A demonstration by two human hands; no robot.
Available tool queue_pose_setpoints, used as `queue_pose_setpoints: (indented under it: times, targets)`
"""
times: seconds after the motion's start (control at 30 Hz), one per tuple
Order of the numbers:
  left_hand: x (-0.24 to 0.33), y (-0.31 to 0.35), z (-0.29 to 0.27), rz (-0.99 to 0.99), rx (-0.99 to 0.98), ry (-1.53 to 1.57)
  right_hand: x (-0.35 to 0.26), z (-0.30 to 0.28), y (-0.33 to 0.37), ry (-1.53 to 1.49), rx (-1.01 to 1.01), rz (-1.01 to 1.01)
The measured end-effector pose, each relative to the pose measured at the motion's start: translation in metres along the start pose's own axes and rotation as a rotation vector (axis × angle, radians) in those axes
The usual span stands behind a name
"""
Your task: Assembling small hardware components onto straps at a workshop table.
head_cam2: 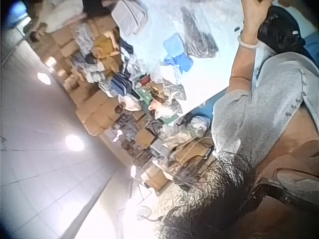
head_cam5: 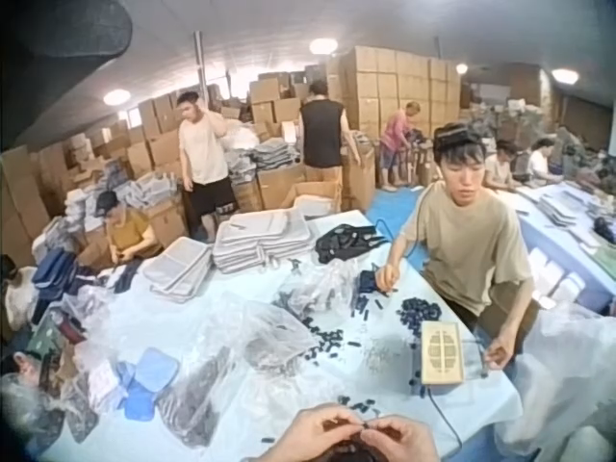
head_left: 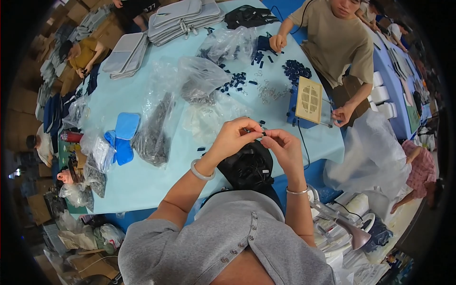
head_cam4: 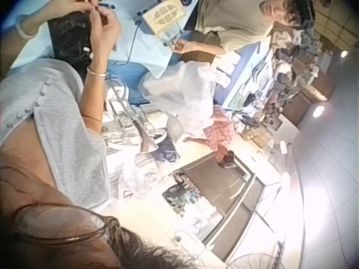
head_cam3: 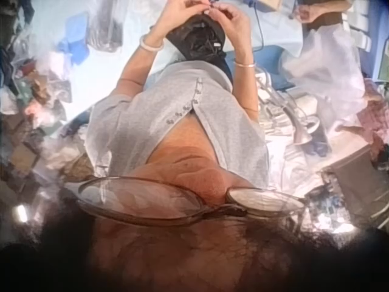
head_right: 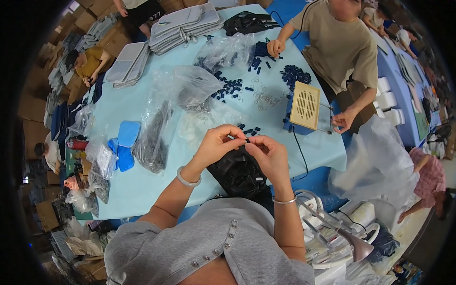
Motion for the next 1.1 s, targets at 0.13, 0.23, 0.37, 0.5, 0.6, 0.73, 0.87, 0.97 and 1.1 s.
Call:
queue_pose_setpoints:
  times: [0.13,0.23,0.37,0.5,0.6,0.73,0.87,0.97,1.1]
  targets:
    - [-0.002,-0.001,0.003,0.049,-0.017,0.033,0.005,0.001,0.000,-0.146,0.037,0.015]
    - [-0.006,0.000,0.006,0.068,-0.017,0.136,0.009,0.001,-0.001,-0.170,0.071,-0.021]
    - [-0.012,0.001,0.006,-0.011,-0.032,0.217,0.010,0.005,0.001,-0.179,0.133,-0.055]
    - [-0.009,0.000,0.011,-0.009,-0.012,0.251,0.011,0.006,0.005,-0.128,0.222,-0.132]
    - [-0.010,0.000,0.016,0.009,0.003,0.240,0.011,0.007,0.008,-0.142,0.276,-0.167]
    - [-0.007,-0.001,0.023,0.039,0.016,0.234,0.010,0.005,0.013,-0.155,0.329,-0.195]
    - [-0.005,-0.002,0.031,0.148,0.059,0.130,0.008,0.001,0.017,-0.188,0.322,-0.187]
    - [-0.001,-0.004,0.035,0.159,0.040,0.038,0.004,-0.003,0.020,-0.224,0.297,-0.160]
    - [0.005,-0.010,0.045,0.167,0.022,-0.006,0.009,-0.019,0.025,-0.239,0.314,-0.168]
Point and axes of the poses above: each hand's wrist, its own y-axis away from the middle knuckle, its own z-axis out of the palm, x = y × z, the point moved 4 cm from there along -y, towards the middle knuckle, and after that the axes turned 7 degrees about -x, right-handed, at the moved point
